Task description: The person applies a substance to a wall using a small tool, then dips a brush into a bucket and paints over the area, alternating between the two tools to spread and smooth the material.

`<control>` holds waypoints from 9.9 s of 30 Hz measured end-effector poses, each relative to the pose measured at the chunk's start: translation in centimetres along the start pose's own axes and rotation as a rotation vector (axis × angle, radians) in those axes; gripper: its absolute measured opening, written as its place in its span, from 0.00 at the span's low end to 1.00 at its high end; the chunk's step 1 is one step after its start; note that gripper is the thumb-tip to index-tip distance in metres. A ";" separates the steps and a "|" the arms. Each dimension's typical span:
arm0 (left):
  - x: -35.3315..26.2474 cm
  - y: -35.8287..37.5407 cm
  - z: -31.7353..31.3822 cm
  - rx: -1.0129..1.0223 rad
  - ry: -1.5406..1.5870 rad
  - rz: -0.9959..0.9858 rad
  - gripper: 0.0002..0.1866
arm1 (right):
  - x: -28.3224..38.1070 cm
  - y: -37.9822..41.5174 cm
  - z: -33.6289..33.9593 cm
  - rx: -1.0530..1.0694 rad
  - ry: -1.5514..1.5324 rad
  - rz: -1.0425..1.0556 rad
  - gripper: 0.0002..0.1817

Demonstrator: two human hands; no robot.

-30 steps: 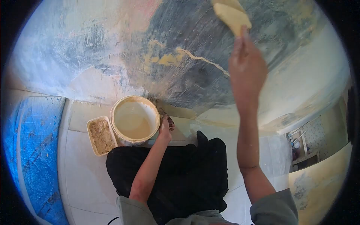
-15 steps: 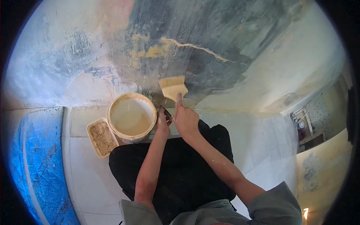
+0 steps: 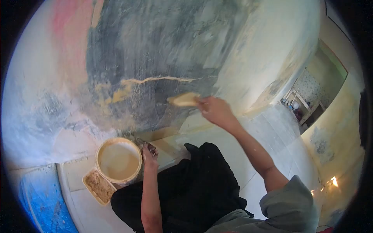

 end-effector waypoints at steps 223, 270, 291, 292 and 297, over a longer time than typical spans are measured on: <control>0.9 0.9 -2.7 0.295 -0.556 -0.098 0.11 | 0.5 1.4 -25.9 0.340 -1.330 0.103 0.17; -0.5 0.9 -1.8 0.223 -0.200 0.010 0.22 | 20.3 -12.8 13.8 -0.841 0.542 1.205 0.37; -0.8 0.7 -2.1 0.205 -0.330 -0.035 0.24 | 8.8 -9.0 0.9 -0.764 0.643 1.199 0.22; -1.4 1.2 -2.0 0.200 -0.337 -0.062 0.23 | 7.7 -9.1 -0.1 -0.777 0.598 1.049 0.18; -3.5 4.4 -4.3 0.240 -0.560 -0.245 0.18 | 3.8 -3.7 -10.9 -0.348 -0.541 0.505 0.08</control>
Point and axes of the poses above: each hand's wrist, its own y-axis away from the middle knuckle, its own z-axis out of the back of the hand, x = y × z, the point moved 3 cm from there along -y, towards the middle knuckle, and after that the axes turned 7 degrees about x, right-handed, at the moved point
